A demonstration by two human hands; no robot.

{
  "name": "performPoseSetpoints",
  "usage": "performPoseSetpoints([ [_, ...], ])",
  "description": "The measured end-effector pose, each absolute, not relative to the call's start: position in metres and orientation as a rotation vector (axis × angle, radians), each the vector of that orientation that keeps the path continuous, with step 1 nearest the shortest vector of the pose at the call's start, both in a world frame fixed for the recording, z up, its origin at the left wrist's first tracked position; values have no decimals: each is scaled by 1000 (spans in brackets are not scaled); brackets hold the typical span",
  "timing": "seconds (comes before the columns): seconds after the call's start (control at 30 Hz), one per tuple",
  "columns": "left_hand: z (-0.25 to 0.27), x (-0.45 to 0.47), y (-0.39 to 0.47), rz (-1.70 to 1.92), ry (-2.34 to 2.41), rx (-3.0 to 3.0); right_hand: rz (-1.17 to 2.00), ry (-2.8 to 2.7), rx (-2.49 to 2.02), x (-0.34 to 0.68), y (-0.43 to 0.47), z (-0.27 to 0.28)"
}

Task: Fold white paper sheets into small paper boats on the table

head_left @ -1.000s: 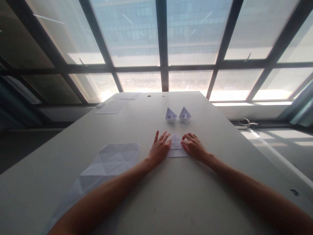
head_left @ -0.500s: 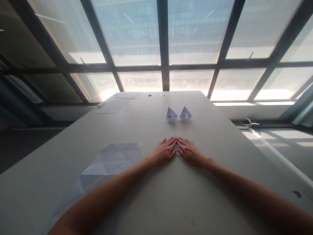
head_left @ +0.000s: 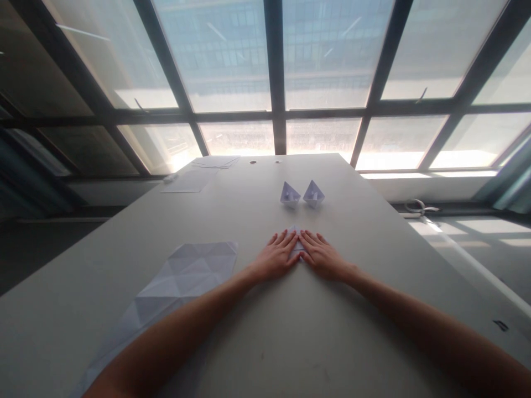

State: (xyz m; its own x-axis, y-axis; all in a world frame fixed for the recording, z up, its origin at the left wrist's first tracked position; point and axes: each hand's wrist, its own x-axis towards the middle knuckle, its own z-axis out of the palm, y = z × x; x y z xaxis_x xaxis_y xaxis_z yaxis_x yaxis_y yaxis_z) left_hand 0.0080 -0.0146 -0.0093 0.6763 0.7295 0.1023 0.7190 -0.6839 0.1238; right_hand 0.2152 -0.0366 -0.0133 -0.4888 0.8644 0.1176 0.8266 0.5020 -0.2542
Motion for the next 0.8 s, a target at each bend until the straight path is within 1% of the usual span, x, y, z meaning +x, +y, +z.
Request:
performPoseSetpoints([
  [0.17,-9,7,-15,219,1272,2792,246,-2520,-1455,217,-34,-16],
  [0.43,-14,6,-12,199,1533,2672,218,-2477,-1537,223,-29,-17],
  [0.8,-6,1,-12,179,1204,2793,197,-2451,-1528,227,-30,-14],
])
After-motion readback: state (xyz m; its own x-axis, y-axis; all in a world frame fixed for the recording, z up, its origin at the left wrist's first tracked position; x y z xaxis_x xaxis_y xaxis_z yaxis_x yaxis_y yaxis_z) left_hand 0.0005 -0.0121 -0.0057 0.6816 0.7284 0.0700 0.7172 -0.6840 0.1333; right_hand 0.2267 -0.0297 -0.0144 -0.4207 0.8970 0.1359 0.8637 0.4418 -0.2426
